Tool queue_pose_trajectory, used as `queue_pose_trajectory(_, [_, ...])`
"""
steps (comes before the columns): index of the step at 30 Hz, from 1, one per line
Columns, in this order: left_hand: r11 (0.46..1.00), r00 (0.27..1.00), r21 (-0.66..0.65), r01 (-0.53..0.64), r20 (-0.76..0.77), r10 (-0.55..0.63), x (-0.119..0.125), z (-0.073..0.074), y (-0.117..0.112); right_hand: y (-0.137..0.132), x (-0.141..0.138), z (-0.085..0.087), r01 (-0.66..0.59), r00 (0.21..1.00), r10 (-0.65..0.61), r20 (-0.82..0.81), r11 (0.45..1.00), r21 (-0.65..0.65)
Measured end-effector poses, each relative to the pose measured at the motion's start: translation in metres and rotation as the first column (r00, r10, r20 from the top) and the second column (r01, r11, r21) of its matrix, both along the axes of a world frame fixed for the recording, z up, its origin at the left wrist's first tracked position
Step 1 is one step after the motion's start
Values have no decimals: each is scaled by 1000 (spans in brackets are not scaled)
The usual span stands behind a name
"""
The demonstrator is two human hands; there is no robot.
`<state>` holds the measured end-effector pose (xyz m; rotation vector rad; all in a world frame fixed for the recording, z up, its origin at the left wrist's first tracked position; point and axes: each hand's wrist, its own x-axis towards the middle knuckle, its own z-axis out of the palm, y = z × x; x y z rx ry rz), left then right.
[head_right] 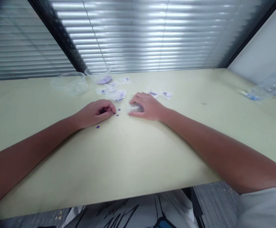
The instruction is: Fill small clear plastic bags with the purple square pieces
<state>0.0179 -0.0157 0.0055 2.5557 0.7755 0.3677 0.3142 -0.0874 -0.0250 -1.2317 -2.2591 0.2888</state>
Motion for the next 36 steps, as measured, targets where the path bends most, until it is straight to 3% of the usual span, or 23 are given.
queue_pose_trajectory(36, [1000,1000,5,9,9,-9,-1,-2,1,0,-1,0,5,1000,-5,5,1000,-2])
